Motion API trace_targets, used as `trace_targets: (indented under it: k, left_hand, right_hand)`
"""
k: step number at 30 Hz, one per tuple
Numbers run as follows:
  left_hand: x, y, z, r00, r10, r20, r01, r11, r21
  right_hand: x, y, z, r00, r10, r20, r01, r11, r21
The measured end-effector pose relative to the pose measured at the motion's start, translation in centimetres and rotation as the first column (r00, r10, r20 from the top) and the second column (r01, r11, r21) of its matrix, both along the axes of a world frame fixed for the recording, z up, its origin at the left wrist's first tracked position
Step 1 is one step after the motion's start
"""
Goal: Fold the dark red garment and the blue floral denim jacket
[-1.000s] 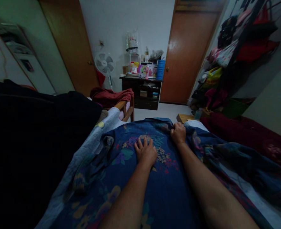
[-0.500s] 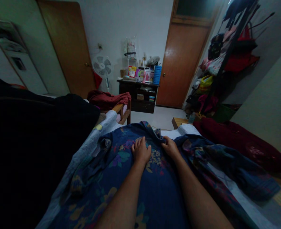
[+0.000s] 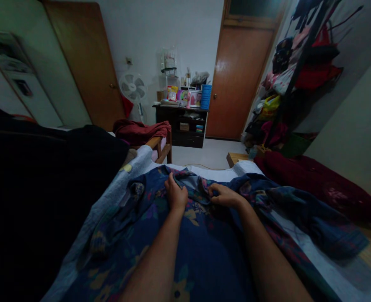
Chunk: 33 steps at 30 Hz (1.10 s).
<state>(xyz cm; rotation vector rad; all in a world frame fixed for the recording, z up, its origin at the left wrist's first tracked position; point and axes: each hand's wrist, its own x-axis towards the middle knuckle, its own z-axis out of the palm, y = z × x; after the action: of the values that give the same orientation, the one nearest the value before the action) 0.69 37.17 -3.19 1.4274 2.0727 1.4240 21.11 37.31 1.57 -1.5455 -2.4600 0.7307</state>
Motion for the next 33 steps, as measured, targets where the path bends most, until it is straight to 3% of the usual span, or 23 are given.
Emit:
trace_targets:
  k: [5,10,15,19,23,29,31,33]
  left_hand:
    - [-0.8,0.1,0.5,0.999,-0.038,-0.002,0.037,0.993,-0.115]
    - [-1.0,0.3,0.4,0.998,0.045,-0.044,-0.050,0.993,-0.108]
    - [-1.4,0.6,0.0,0.995,-0.049,-0.091,0.034,0.987,-0.155]
    - [-1.9,0.8,0.1,0.989,-0.077,-0.124,0.046,0.971,-0.233]
    - [-2.2,0.9,0.3,0.987,-0.047,-0.151,0.011,0.973,-0.229]
    - [-2.2,0.7,0.2,0.987,0.015,-0.162,-0.045,0.983,-0.180]
    - [-2.2,0.7,0.1,0.985,0.021,-0.169,-0.048,0.986,-0.159]
    - [-2.2,0.7,0.1,0.983,0.023,-0.180,-0.049,0.989,-0.141]
  right_hand:
    - [-0.9,-0.4,-0.5,0.997,-0.073,0.026,0.072,0.997,0.038]
    - [-2.3,-0.2,-1.5,0.979,-0.114,0.170,0.091,0.987,0.136]
    - [-2.5,0.3,-1.5,0.987,-0.048,0.154,0.025,0.988,0.150]
    - [-1.8,0.7,-1.2,0.998,0.034,0.048,-0.039,0.994,0.105]
    - [-1.6,0.5,-1.1,0.999,0.041,0.028,-0.045,0.986,0.159]
    - [-3.1,0.5,-1.7,0.992,-0.126,-0.022,0.127,0.945,0.303]
    - [-3.4,0.8,-2.0,0.966,-0.218,-0.139,0.247,0.935,0.255]
    - [-3.4,1.2,-2.3,0.860,-0.360,-0.363,0.422,0.900,0.107]
